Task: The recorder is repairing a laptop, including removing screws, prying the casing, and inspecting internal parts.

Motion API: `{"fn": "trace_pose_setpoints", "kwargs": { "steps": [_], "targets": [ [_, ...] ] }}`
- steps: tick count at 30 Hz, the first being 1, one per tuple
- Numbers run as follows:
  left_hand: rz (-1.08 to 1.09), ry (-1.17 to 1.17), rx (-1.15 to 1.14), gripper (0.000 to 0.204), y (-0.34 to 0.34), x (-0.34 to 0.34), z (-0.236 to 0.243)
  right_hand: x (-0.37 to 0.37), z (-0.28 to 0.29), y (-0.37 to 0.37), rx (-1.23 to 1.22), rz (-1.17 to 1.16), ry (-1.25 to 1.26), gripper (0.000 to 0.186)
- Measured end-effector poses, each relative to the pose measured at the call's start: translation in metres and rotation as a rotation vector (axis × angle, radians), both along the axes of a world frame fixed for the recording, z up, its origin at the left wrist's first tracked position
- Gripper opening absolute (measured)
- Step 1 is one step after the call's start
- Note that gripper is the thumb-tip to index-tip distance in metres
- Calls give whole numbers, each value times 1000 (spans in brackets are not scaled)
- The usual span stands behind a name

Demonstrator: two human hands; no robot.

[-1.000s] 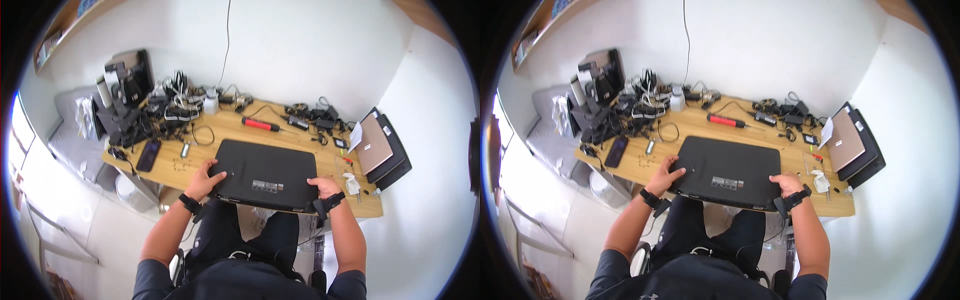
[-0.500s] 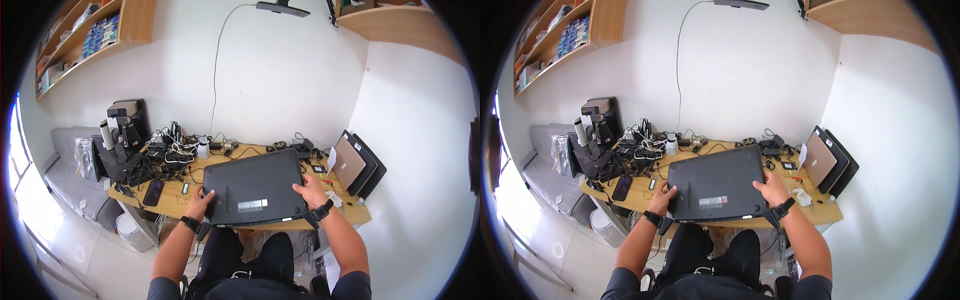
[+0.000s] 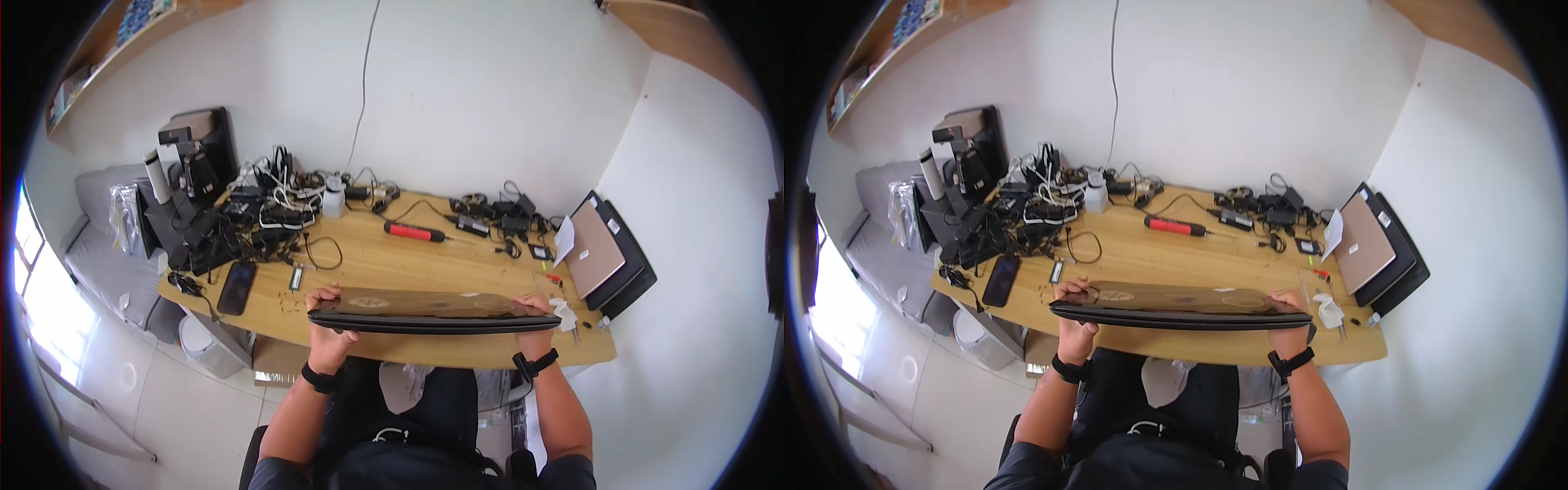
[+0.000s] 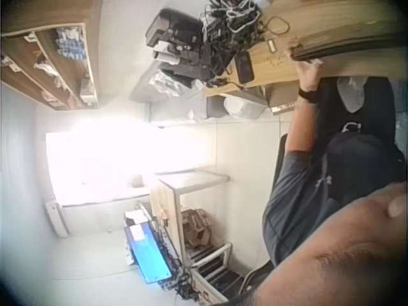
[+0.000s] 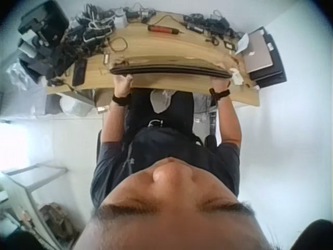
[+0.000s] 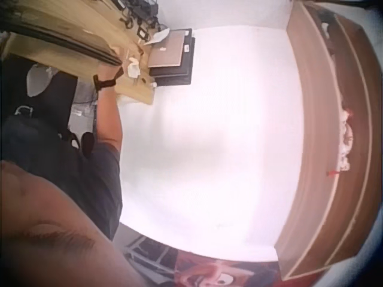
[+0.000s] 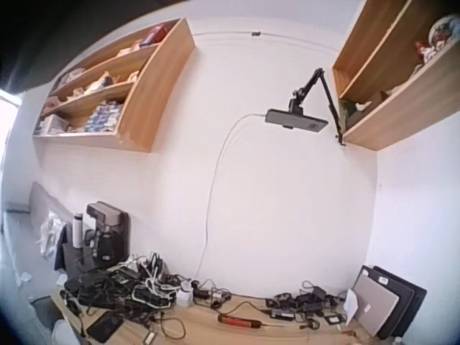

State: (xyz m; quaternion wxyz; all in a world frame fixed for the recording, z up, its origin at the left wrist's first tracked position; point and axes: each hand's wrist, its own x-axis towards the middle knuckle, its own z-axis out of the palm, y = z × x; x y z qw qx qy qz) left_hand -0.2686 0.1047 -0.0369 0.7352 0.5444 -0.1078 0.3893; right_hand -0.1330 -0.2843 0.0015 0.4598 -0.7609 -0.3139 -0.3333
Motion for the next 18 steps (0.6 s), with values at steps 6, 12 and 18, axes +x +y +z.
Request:
{"fn": "trace_pose_setpoints", "kwargs": {
  "steps": [6, 12, 18],
  "targets": [
    [-103, 111, -24, 96, -13, -16, -21, -15, -27, -1, -19, -200, 25, 18],
    [-85, 289, -9, 105, -24, -38, -28, -49, -28, -18, -307, -117, 381, 62],
    [137, 567, 664, 107, 0, -68, -34, -76, -39, -29, -366, -12, 559, 99]
  ]
}}
